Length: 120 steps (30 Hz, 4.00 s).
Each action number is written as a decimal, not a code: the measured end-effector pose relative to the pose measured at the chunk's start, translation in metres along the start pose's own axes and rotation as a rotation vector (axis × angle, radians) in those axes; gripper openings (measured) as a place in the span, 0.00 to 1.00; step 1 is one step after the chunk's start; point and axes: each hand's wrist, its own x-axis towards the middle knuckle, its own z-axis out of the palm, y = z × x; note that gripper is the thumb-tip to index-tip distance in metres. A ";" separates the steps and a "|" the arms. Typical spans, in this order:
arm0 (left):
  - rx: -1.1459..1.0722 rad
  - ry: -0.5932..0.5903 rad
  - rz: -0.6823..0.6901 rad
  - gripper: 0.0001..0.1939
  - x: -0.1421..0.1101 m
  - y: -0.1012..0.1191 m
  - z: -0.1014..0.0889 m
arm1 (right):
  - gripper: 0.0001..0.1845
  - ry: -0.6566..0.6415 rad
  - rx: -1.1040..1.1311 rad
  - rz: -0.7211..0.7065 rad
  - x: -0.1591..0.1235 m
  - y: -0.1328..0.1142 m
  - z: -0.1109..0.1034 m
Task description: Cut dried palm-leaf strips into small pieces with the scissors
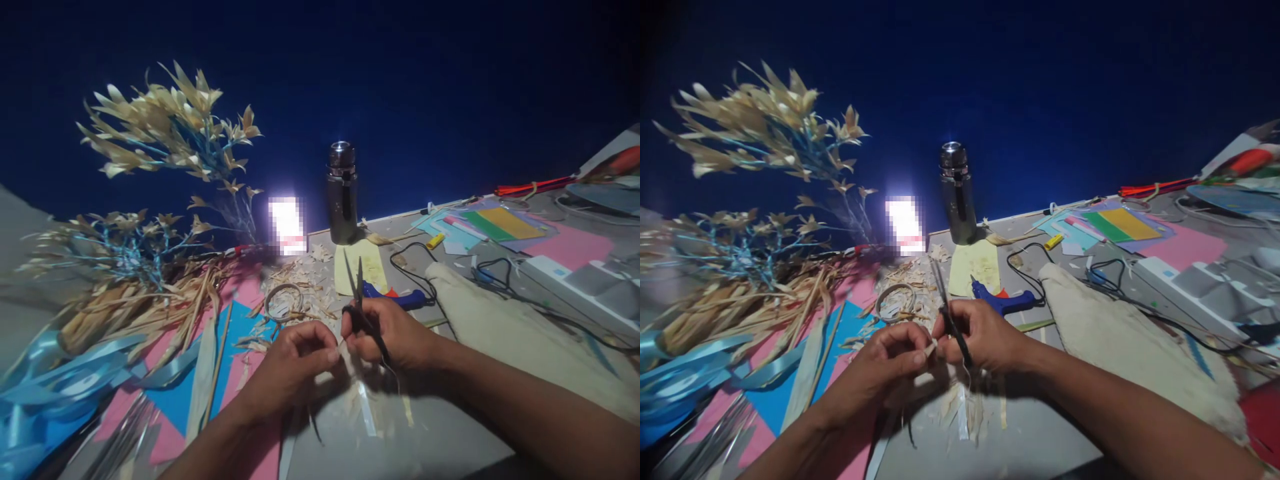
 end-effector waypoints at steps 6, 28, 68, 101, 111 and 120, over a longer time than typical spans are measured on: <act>-0.277 0.244 0.121 0.14 0.005 -0.005 0.003 | 0.24 -0.062 0.114 0.137 0.005 0.025 0.016; -0.267 0.401 0.159 0.19 0.002 -0.002 0.023 | 0.26 -0.170 0.137 0.152 0.003 0.064 0.030; -0.322 0.400 0.109 0.21 0.006 -0.002 0.019 | 0.26 -0.123 0.011 0.137 -0.001 0.049 0.035; -0.307 -0.053 0.069 0.15 0.009 -0.010 0.008 | 0.19 0.147 0.221 -0.065 0.006 0.009 0.005; -0.348 -0.088 0.040 0.14 0.008 -0.013 0.008 | 0.21 0.143 0.163 -0.043 0.009 0.012 0.002; -0.266 -0.128 -0.053 0.14 0.011 -0.019 0.000 | 0.19 -0.007 0.049 0.011 0.002 0.002 -0.003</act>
